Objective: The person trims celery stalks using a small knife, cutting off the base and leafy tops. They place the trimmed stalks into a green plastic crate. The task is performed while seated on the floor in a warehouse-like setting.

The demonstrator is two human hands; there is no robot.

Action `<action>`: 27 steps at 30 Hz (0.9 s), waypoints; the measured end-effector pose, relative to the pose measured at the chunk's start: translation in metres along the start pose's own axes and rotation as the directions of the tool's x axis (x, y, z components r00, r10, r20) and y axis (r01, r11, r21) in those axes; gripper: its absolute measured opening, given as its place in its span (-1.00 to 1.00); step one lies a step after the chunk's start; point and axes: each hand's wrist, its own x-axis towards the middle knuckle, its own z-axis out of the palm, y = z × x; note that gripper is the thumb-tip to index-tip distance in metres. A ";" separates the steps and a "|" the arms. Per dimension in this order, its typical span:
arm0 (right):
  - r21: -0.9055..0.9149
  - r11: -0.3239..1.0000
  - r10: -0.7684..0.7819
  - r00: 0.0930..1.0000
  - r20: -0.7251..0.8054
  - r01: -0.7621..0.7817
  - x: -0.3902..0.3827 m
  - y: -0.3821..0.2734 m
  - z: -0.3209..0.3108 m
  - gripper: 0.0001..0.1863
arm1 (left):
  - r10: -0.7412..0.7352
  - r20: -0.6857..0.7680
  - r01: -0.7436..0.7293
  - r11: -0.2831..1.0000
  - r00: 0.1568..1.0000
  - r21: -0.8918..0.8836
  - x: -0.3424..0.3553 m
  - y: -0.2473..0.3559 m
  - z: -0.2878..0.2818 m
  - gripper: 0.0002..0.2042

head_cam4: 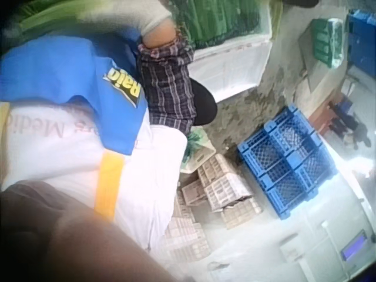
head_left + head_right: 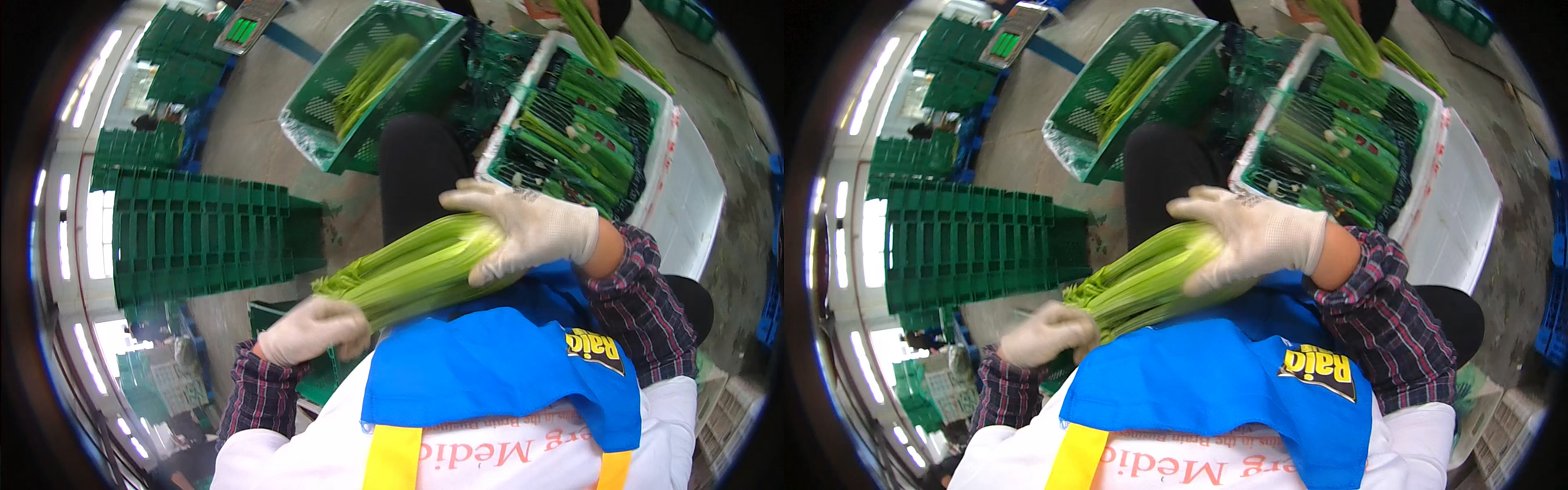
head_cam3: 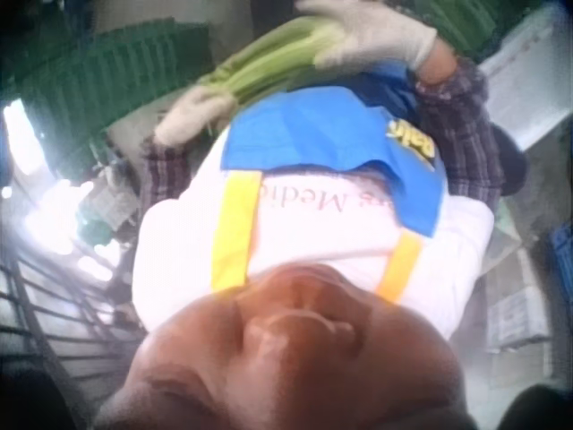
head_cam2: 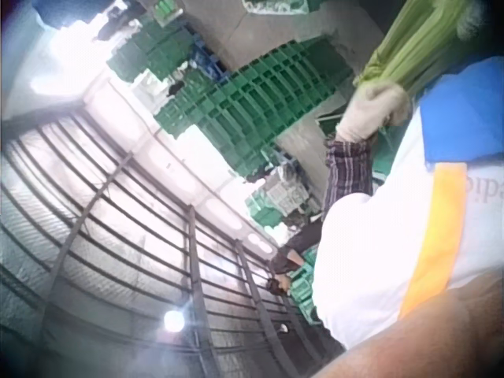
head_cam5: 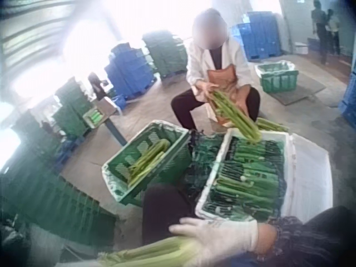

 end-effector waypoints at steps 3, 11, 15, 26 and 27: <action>0.195 0.949 0.189 0.944 0.269 -0.246 0.013 -0.004 -0.011 0.23 | -0.207 0.131 0.211 0.977 0.969 -0.014 0.001 -0.082 0.031 -0.62; 0.862 0.429 0.235 0.955 0.181 -0.269 -0.021 0.062 0.018 0.19 | 0.247 -0.333 -0.385 0.801 0.910 -0.459 0.091 -0.186 0.066 -0.32; 0.942 0.281 0.216 0.968 0.125 -0.184 -0.026 0.068 0.026 0.16 | 0.325 -0.562 -0.647 0.299 0.760 -0.701 0.109 -0.126 0.031 -0.47; 0.943 0.065 0.230 0.915 -0.332 0.326 -0.017 0.004 -0.003 -0.06 | 0.892 -0.445 -0.984 0.002 0.083 -0.180 0.060 0.062 -0.067 -0.06; 0.914 0.003 0.277 0.877 -0.391 0.407 -0.009 -0.003 -0.001 -0.03 | 0.883 -0.462 -0.992 0.025 0.081 -0.126 0.064 0.081 -0.069 0.19</action>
